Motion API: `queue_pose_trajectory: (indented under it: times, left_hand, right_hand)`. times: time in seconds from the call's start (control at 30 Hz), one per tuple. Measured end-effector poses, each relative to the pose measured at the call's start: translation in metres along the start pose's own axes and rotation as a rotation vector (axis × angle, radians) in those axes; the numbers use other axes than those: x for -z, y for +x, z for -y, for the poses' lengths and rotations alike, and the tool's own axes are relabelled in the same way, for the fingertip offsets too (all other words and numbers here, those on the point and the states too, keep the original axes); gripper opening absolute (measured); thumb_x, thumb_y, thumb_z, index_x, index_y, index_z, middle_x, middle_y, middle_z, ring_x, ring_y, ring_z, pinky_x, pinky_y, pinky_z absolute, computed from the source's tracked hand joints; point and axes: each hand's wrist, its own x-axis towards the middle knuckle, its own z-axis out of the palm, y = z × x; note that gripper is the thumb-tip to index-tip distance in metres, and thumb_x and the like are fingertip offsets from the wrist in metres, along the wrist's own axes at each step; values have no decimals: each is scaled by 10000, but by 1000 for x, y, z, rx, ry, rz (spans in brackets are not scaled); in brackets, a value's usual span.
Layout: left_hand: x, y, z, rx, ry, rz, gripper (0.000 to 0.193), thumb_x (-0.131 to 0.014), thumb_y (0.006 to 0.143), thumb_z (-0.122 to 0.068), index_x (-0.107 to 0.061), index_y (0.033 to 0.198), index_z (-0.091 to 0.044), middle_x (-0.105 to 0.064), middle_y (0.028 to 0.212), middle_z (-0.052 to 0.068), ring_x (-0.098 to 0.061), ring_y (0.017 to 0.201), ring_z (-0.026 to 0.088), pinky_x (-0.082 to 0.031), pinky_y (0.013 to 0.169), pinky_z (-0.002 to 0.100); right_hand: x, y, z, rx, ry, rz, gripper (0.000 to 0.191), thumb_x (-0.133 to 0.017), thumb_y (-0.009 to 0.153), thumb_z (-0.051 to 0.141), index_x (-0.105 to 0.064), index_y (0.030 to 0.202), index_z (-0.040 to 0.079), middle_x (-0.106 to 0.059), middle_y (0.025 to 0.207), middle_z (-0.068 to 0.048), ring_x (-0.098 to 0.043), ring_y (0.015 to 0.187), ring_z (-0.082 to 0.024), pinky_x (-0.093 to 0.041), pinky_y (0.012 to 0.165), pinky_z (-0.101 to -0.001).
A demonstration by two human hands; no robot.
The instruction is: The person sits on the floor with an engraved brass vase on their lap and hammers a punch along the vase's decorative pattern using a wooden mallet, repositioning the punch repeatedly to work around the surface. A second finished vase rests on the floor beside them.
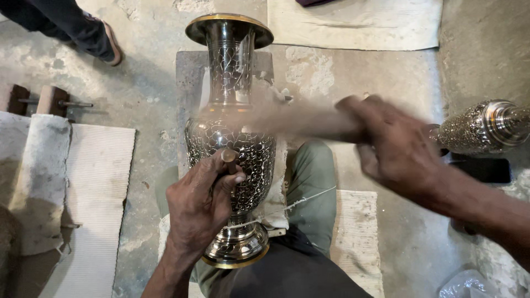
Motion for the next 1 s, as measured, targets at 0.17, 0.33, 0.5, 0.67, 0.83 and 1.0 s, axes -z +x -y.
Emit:
queue_pose_trajectory:
  times: [0.17,0.33,0.5,0.67,0.83,1.0]
  left_hand:
    - [0,-2,3,-3,-27,-8,315,-710,893,26,-653,1197,-37,-763,951,75,-787,878,177,-647,723,306]
    - [-8,-3,6,2,-61,-45,330,-752,938,-79,-636,1245,-44,-788,959,63,-800,851,167,-682,679,267]
    - [-3,-9,6,-37,-16,-35,306,-753,937,-117,-648,1210,-26,-785,966,97,-798,858,191,-660,709,312]
    - [0,-4,10,-62,8,-21,230,-748,957,-132,-649,1143,-38,-791,970,95,-801,850,183,-665,711,300]
    - [9,9,16,-94,-164,-13,240,-698,1020,-106,-604,1222,-17,-777,1058,102,-810,927,187,-712,779,291]
    - [16,19,9,-47,-52,144,276,-743,937,-99,-645,1182,-18,-781,960,93,-796,835,176,-656,688,316]
  right_hand:
    - [5,0,-6,-17,25,17,477,-663,859,64,-581,1328,101,-651,921,-90,-603,764,-221,-539,711,-402]
    - [10,-1,-9,-76,192,52,459,-634,870,46,-609,1327,82,-656,920,-115,-589,724,-206,-534,620,-331]
    - [9,-3,-8,53,54,-48,392,-643,912,66,-636,1303,91,-676,966,-105,-608,783,-217,-524,743,-371]
    - [8,-9,-9,116,-210,-62,367,-673,910,43,-661,1269,118,-710,929,-78,-654,794,-231,-526,851,-457]
    - [5,-20,-12,17,-37,-110,492,-641,826,-10,-635,1309,89,-700,974,-98,-677,886,-258,-552,863,-447]
    - [-7,-27,-13,43,-5,-198,495,-651,840,-9,-626,1326,81,-708,1006,-132,-680,893,-276,-548,848,-433]
